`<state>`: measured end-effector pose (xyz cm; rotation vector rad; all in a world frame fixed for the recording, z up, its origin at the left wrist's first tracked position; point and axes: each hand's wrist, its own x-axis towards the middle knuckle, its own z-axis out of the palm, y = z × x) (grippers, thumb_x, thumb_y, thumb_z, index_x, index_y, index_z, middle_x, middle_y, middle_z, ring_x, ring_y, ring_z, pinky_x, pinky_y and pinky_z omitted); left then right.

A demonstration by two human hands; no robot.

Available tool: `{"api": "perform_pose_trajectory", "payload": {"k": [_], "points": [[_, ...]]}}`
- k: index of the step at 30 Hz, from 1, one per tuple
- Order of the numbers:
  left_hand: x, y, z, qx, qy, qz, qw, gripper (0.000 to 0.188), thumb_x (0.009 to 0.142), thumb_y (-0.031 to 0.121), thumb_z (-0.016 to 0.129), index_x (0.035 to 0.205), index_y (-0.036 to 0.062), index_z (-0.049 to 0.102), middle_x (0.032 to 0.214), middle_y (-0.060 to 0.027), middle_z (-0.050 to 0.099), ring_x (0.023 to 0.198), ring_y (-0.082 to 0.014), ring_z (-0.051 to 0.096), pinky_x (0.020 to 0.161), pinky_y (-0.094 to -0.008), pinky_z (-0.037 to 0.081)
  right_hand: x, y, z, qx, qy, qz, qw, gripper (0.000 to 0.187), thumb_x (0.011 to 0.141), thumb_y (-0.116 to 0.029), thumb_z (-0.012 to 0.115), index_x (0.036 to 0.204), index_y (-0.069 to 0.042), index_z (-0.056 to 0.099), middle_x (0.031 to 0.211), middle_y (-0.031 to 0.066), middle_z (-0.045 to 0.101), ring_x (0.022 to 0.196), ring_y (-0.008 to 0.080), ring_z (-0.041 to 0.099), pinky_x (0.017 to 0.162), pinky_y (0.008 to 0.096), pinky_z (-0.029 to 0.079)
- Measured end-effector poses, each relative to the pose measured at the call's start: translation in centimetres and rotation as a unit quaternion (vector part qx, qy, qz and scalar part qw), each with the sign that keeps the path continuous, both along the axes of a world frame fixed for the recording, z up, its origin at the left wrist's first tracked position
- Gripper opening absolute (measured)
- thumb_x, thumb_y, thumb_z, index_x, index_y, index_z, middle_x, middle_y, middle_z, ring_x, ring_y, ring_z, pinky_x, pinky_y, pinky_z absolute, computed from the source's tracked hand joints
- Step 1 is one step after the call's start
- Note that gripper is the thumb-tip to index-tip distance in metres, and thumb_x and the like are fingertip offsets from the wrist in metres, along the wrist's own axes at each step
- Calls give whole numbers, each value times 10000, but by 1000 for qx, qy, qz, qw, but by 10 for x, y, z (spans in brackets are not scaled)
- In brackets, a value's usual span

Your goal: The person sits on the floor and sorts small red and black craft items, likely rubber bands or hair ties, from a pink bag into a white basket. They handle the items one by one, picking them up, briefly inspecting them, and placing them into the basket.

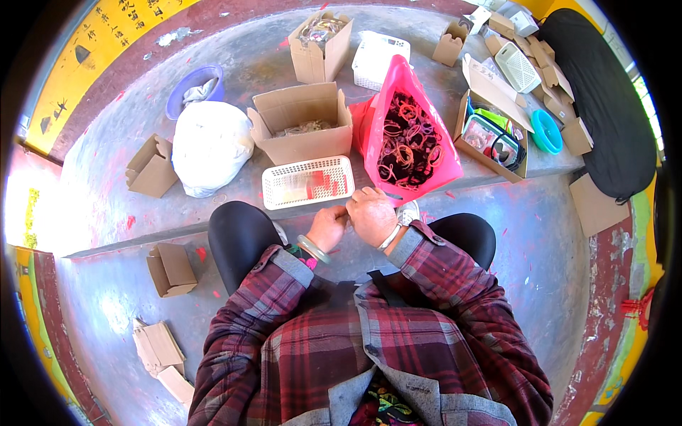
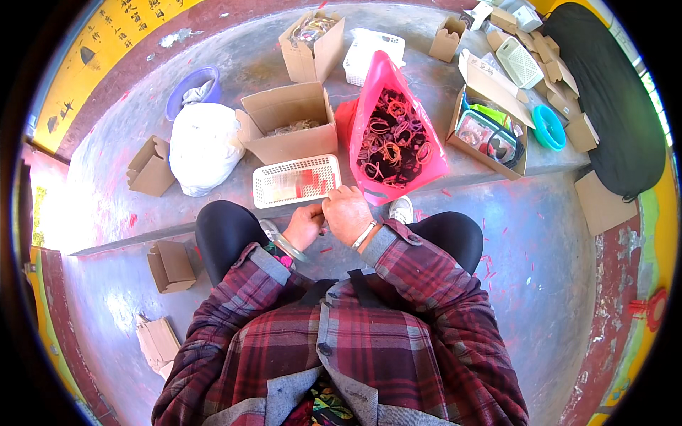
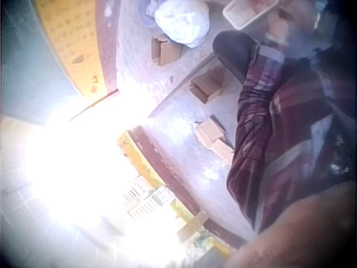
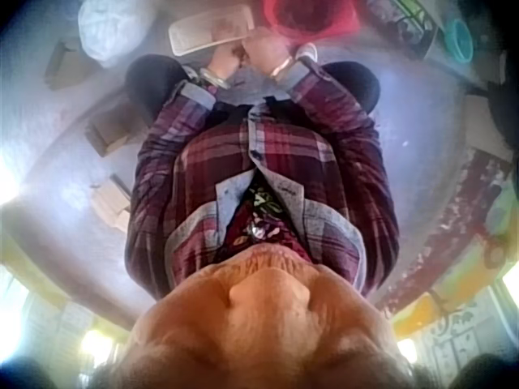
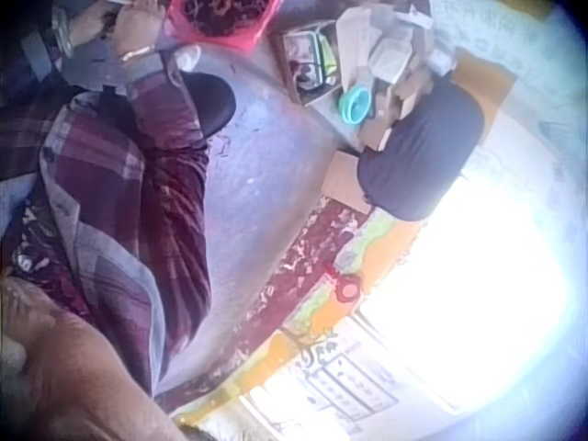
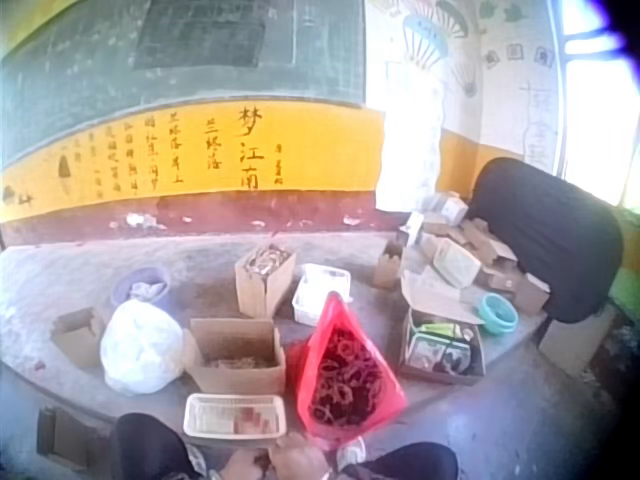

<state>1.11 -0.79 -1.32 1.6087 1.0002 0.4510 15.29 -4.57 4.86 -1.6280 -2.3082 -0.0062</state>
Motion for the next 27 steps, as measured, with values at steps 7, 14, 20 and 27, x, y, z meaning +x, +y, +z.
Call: {"api": "perform_pose_trajectory", "payload": {"k": [7, 14, 20, 27], "points": [[1, -4, -6, 15, -25, 16, 999, 209, 837, 58, 423, 896, -45, 595, 721, -82, 600, 613, -124, 554, 567, -274, 487, -1, 0, -2, -16, -12, 6, 1000, 96, 667, -126, 542, 679, -60, 610, 749, 82, 573, 805, 247, 551, 714, 379, 413], [1, -5, 3, 0, 9, 7, 1000, 204, 832, 50, 412, 869, -42, 590, 712, -76, 590, 621, -120, 547, 564, -274, 485, 0, 0, -3, -20, -4, 2, 1000, 85, 653, -124, 557, 670, -64, 615, 745, 83, 573, 804, 248, 552, 715, 383, 408], [1, -4, -3, 17, -3, 14, 1000, 185, 829, 45, 424, 854, -30, 592, 678, -50, 563, 604, -109, 527, 556, -262, 466, -1, 1, -2, 4, -3, -6, 1000, 78, 651, -131, 561, 661, -66, 602, 735, 76, 569, 792, 241, 551, 710, 385, 405], [2, -1, 0, 50, -9, 51, 997, 159, 780, 99, 505, 857, 26, 623, 757, -221, 601, 734, -366, 600, 645, -391, 464, -2, 1, 4, 47, 11, 3, 999, 81, 644, -149, 562, 646, -71, 586, 705, 64, 546, 763, 229, 536, 672, 377, 385]]}}
